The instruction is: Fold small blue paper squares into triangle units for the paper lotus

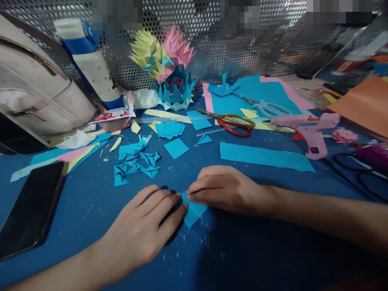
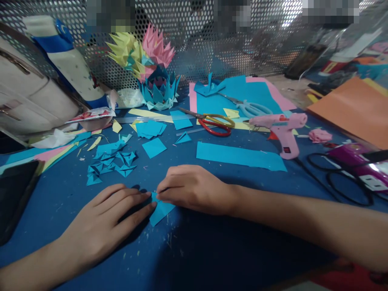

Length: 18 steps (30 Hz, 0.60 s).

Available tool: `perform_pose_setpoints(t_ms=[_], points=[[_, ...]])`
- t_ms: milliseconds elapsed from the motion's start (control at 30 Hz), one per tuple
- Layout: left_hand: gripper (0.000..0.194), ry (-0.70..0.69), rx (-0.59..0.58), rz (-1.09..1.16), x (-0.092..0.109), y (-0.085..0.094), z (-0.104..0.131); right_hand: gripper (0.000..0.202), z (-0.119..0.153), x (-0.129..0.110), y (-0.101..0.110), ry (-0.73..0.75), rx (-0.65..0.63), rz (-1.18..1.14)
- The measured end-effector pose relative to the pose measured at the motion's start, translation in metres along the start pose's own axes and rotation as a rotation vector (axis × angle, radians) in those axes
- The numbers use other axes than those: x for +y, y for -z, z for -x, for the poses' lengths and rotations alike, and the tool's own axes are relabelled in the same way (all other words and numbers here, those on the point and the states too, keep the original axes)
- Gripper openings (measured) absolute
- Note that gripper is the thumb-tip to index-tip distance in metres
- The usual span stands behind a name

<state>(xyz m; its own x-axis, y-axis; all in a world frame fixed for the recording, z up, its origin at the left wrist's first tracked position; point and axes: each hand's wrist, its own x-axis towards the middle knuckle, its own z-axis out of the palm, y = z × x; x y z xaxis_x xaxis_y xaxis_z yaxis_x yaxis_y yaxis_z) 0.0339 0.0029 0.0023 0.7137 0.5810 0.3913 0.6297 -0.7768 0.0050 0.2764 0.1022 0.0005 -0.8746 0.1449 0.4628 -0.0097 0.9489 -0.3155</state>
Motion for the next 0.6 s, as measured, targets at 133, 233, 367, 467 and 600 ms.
perform_pose_setpoints(t_ms=[133, 233, 367, 467, 600], points=[[0.033, 0.017, 0.008, -0.024, 0.0006, -0.0018, 0.002, 0.017, -0.0002, 0.0009, -0.0005, 0.005, -0.013, 0.015], [0.033, 0.012, 0.016, -0.015, 0.0004, -0.0026, 0.0029, 0.015, -0.0005, 0.0027, -0.0012, 0.036, 0.012, 0.026], [0.033, 0.009, 0.005, 0.004, -0.0002, -0.0021, 0.0035, 0.014, -0.0017, 0.0039, -0.0002, 0.076, 0.021, 0.008], [0.033, 0.004, 0.006, 0.006, -0.0005, -0.0012, 0.003, 0.015, -0.0023, 0.0028, 0.0006, 0.073, 0.011, 0.013], [0.034, -0.011, 0.011, -0.005, -0.001, 0.0001, 0.0003, 0.016, -0.0028, 0.001, 0.0004, 0.078, 0.017, 0.031]])
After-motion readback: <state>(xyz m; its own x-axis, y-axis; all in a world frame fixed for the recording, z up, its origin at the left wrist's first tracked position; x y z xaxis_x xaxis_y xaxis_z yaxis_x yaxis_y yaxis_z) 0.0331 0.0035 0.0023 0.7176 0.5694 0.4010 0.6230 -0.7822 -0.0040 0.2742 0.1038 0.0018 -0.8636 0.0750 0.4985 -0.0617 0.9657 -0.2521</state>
